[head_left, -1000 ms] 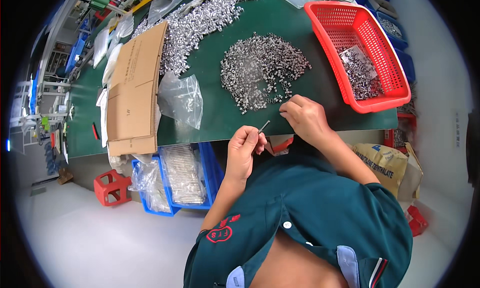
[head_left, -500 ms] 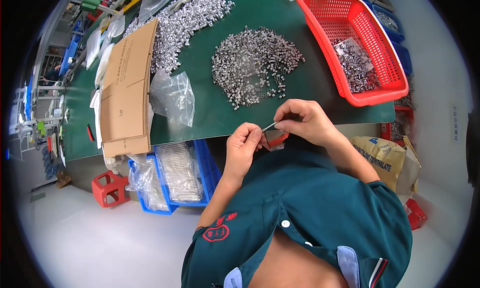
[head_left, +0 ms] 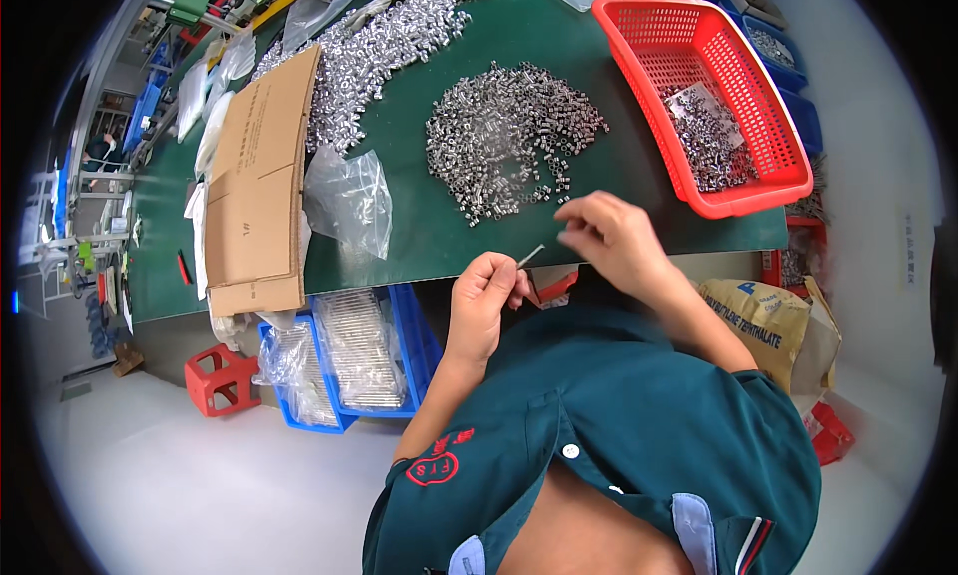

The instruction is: Threading small metal pins into hardware components on a workbench.

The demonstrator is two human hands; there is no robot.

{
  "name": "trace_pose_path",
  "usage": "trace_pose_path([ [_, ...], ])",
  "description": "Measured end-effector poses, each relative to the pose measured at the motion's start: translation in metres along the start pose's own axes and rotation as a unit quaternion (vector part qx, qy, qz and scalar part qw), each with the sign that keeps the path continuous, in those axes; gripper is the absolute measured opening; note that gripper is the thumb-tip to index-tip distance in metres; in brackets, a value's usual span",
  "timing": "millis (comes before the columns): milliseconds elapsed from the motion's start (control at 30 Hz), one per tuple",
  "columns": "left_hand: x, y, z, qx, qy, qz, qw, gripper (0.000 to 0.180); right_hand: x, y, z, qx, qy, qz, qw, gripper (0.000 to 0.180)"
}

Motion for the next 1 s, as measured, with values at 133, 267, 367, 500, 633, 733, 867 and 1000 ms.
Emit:
trace_pose_path([
  [133,0.0,0.0,0.01,-0.019,0.016,-0.006,1.0,0.019,0.002,-0.012,0.004,-0.085,0.16,0.101,0.978,0.016],
  [267,0.0,0.003,0.009,-0.026,0.018,-0.001,0.999,0.019,0.002,-0.021,-0.008,-0.08,0.197,0.115,0.97,0.017],
  [367,0.001,0.005,0.012,-0.028,0.019,0.0,0.999,0.019,-0.002,-0.025,-0.014,-0.077,0.215,0.115,0.967,0.017],
  [500,-0.001,0.006,0.014,-0.03,0.015,-0.007,0.999,0.019,-0.001,-0.029,-0.016,-0.055,0.215,0.12,0.968,0.014],
  [633,-0.001,0.005,0.014,-0.028,0.017,-0.005,0.999,0.019,0.003,-0.028,-0.016,-0.024,0.227,0.121,0.966,0.012],
  [733,-0.001,0.005,0.014,-0.025,0.014,-0.003,1.0,0.019,0.006,-0.024,-0.021,0.018,0.258,0.127,0.958,0.01],
  [867,-0.001,0.005,0.014,-0.027,0.013,-0.005,1.0,0.019,0.006,-0.021,-0.024,0.01,0.266,0.147,0.953,0.01],
  [1000,-0.002,0.005,0.015,-0.031,0.009,-0.012,0.999,0.019,0.007,-0.018,-0.021,-0.003,0.24,0.153,0.959,0.01],
])
Point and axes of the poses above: each hand's wrist, its own y-axis away from the middle knuckle, its own z-axis out of the back of the hand, x = y × z, the point moved 6 cm from there along -y, towards the middle knuckle, and after that the axes turned 3 degrees about x, right-handed, at the moved point
